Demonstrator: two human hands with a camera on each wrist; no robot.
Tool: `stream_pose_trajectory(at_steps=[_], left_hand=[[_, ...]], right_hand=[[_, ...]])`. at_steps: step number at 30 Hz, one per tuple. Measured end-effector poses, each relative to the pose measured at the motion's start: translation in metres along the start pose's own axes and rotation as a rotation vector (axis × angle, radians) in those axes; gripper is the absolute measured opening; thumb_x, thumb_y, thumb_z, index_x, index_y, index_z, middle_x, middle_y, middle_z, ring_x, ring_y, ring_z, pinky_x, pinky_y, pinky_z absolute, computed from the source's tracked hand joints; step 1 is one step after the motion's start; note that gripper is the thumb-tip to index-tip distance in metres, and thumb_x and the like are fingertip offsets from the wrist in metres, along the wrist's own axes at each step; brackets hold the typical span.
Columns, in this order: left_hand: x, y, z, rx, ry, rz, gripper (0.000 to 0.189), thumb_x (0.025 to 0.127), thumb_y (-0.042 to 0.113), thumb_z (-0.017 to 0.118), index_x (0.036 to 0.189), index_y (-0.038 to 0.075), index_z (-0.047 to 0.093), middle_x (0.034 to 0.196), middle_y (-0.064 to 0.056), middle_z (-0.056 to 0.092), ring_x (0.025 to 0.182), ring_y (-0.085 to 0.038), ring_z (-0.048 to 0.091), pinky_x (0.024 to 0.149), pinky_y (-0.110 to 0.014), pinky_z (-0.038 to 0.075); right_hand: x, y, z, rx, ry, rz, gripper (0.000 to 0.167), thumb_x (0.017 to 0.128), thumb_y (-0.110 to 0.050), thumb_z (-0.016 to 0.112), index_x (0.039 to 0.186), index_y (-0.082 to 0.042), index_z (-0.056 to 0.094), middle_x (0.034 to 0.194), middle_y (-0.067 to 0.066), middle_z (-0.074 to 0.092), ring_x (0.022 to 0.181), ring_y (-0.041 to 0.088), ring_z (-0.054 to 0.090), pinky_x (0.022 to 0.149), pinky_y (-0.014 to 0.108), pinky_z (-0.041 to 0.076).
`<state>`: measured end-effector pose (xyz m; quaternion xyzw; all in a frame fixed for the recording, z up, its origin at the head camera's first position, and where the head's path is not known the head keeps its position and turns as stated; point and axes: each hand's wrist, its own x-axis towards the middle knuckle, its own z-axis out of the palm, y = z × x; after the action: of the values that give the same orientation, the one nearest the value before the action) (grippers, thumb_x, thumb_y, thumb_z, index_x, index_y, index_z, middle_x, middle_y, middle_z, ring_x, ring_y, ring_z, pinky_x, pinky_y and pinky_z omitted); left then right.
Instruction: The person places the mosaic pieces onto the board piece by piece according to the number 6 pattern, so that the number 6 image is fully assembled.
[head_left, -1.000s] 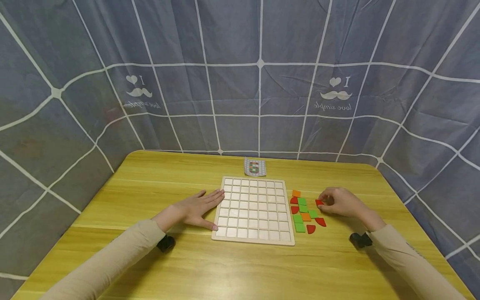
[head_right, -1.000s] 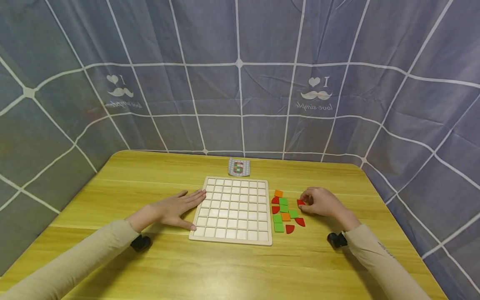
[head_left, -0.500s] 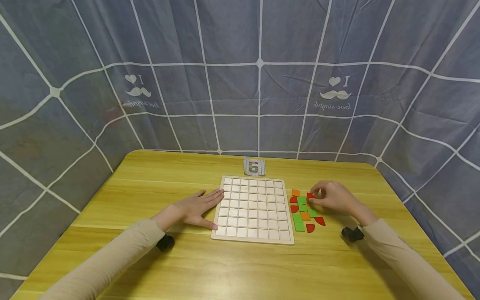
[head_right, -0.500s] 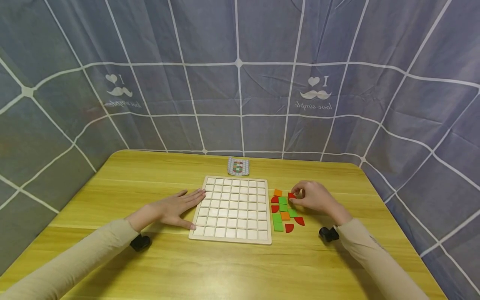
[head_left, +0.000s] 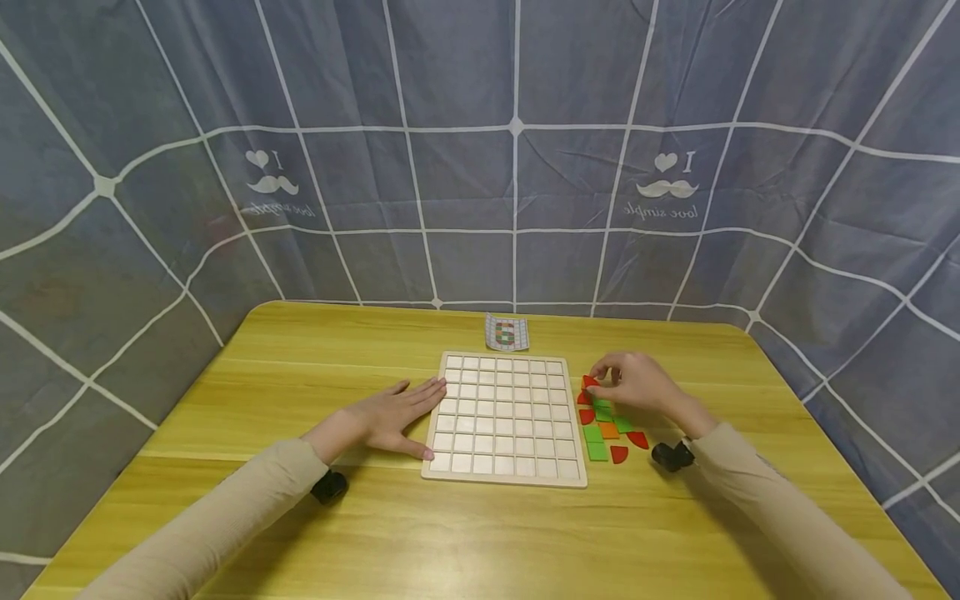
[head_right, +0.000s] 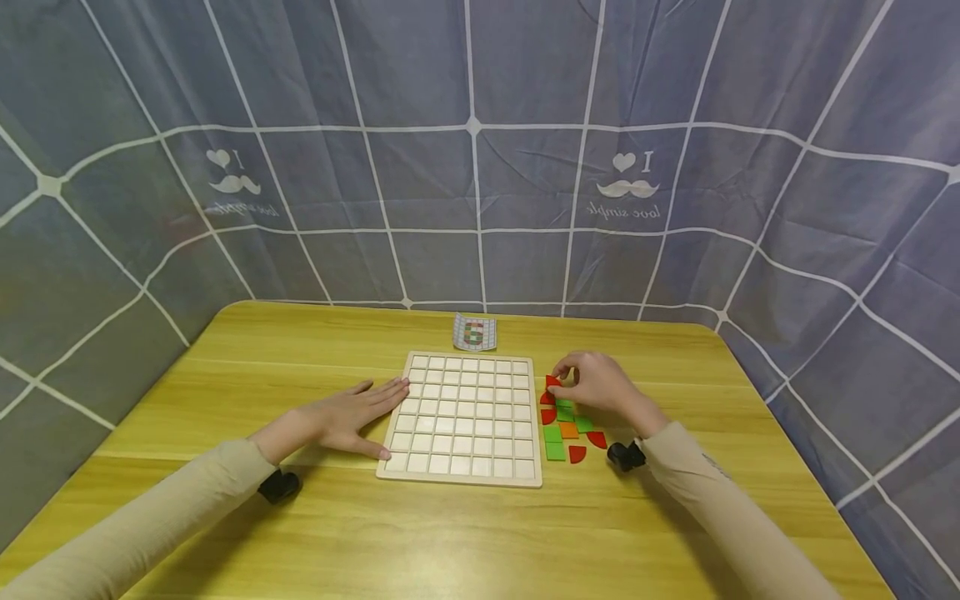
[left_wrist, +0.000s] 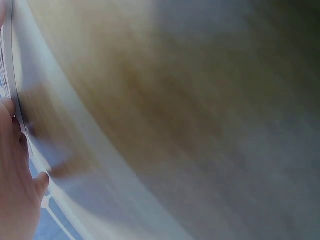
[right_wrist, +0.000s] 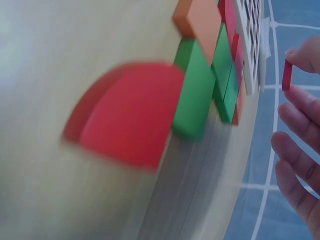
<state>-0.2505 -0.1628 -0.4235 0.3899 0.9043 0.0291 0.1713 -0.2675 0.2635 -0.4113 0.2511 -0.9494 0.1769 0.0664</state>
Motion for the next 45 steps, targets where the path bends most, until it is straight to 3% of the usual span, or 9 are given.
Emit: stream_pose_trajectory(at_steps=[19, 26, 39, 45], left_hand=[[0.000, 0.001, 0.000, 0.028, -0.002, 0.002, 0.105, 0.084, 0.071, 0.051, 0.156, 0.009, 0.007, 0.163, -0.009, 0.000, 0.151, -0.023, 0.005, 0.122, -0.051, 0.009], [0.001, 0.001, 0.000, 0.047, 0.001, 0.017, 0.104, 0.085, 0.069, 0.051, 0.155, 0.008, 0.006, 0.163, -0.010, 0.000, 0.151, -0.023, 0.004, 0.122, -0.051, 0.009], [0.001, 0.001, -0.001, 0.036, 0.005, 0.035, 0.104, 0.086, 0.069, 0.051, 0.155, 0.004, 0.008, 0.163, -0.014, 0.001, 0.151, -0.027, 0.006, 0.121, -0.052, 0.012], [0.002, 0.003, -0.001, 0.043, -0.007, 0.009, 0.105, 0.085, 0.070, 0.051, 0.155, 0.007, 0.006, 0.163, -0.011, -0.001, 0.151, -0.023, 0.004, 0.122, -0.049, 0.011]], right_hand=[[0.038, -0.028, 0.018, 0.095, -0.075, 0.038, 0.029, 0.079, -0.039, 0.077, 0.095, -0.015, 0.074, 0.078, -0.005, 0.068, 0.061, 0.005, 0.053, 0.059, 0.024, 0.046], [0.052, -0.036, 0.026, 0.082, -0.067, -0.036, 0.027, 0.079, -0.036, 0.078, 0.091, -0.012, 0.075, 0.078, -0.003, 0.070, 0.060, 0.004, 0.055, 0.058, 0.022, 0.046], [0.069, -0.050, 0.040, 0.045, -0.102, -0.083, 0.022, 0.080, -0.035, 0.076, 0.088, -0.014, 0.076, 0.076, -0.005, 0.069, 0.059, 0.001, 0.053, 0.060, 0.022, 0.047], [0.073, -0.052, 0.044, 0.052, -0.111, -0.092, 0.021, 0.081, -0.032, 0.076, 0.088, -0.013, 0.076, 0.078, -0.003, 0.070, 0.059, 0.002, 0.054, 0.060, 0.022, 0.047]])
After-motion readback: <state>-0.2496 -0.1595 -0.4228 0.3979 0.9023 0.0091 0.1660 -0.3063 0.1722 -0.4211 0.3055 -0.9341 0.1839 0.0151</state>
